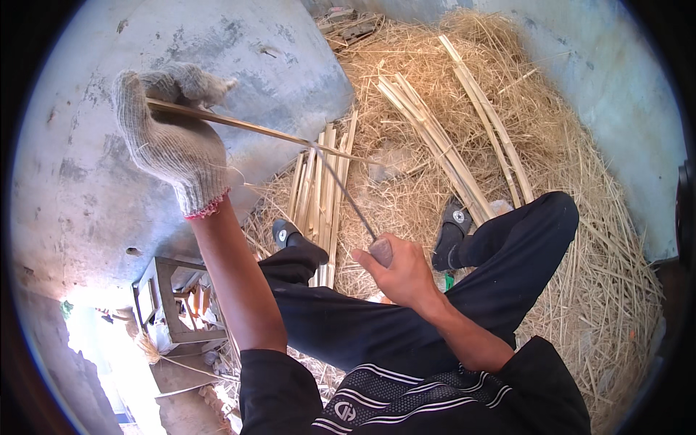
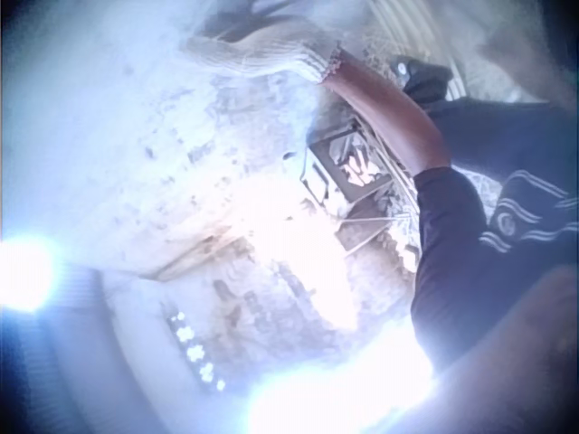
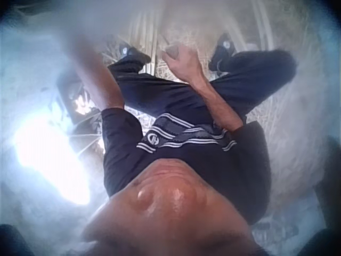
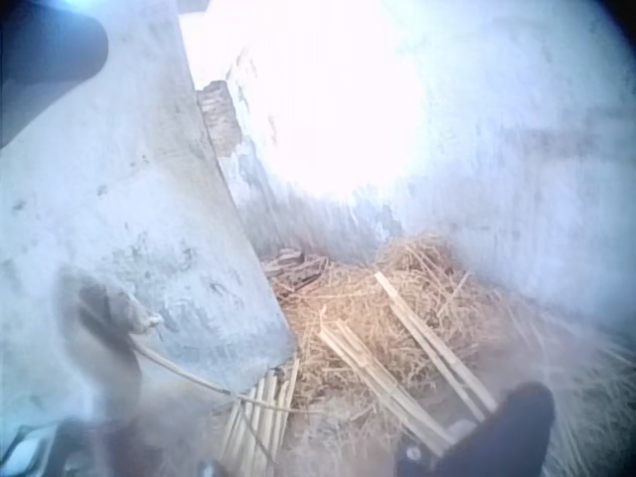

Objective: The person sits on a straw-covered floor and uses a machete to split long bamboo poles into thin strips. They hold the bamboo with a gloved left hand and repeatedly strike it with the machete in their right hand, separating the material into smaller pieces.

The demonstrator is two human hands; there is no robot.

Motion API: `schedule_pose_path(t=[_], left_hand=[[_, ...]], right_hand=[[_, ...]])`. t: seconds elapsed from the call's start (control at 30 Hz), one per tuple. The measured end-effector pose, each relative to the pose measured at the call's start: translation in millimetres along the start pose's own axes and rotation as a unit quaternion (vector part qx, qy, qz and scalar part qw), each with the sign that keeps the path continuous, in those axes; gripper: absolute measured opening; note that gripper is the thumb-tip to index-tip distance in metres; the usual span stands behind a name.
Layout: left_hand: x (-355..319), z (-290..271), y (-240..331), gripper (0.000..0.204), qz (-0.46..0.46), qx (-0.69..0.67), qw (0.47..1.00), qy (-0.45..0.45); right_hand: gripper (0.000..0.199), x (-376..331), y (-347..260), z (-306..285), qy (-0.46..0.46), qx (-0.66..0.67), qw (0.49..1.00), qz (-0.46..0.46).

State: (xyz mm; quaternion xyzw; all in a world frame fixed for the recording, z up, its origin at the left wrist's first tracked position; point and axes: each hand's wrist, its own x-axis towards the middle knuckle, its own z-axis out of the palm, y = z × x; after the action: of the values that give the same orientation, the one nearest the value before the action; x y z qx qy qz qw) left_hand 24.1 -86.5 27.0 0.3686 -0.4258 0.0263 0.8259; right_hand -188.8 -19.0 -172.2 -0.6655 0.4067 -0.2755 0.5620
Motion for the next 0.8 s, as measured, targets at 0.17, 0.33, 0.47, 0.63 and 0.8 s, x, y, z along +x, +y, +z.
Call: schedule_pose_path(t=[0.17, 0.33, 0.47, 0.63, 0.8], left_hand=[[-7.2, -10.0, 12.3, 0.046, -0.073, -0.099, 0.977, -0.172], [-22.4, -6.4, 16.1, 0.049, -0.052, -0.069, 0.981, -0.171], [-22.9, -15.3, 15.0, 0.05, -0.051, -0.096, 0.969, -0.221], [-16.4, -13.8, 18.1, 0.05, -0.091, -0.145, 0.953, -0.249], [-20.3, -2.5, 13.1, 0.051, -0.077, -0.131, 0.967, -0.207]], right_hand=[[0.041, 7.7, -3.8, 1.9, -0.013, 0.012, 1.0, -0.017], [0.036, 20.2, 42.0, -1.8, -0.011, -0.054, 0.997, 0.049], [0.036, 10.1, 19.6, -8.9, -0.006, -0.022, 0.999, 0.031], [0.027, 7.7, 19.6, 4.7, 0.001, -0.02, 1.0, -0.013], [0.016, 31.5, 95.8, 2.3, 0.003, -0.113, 0.988, 0.103]])
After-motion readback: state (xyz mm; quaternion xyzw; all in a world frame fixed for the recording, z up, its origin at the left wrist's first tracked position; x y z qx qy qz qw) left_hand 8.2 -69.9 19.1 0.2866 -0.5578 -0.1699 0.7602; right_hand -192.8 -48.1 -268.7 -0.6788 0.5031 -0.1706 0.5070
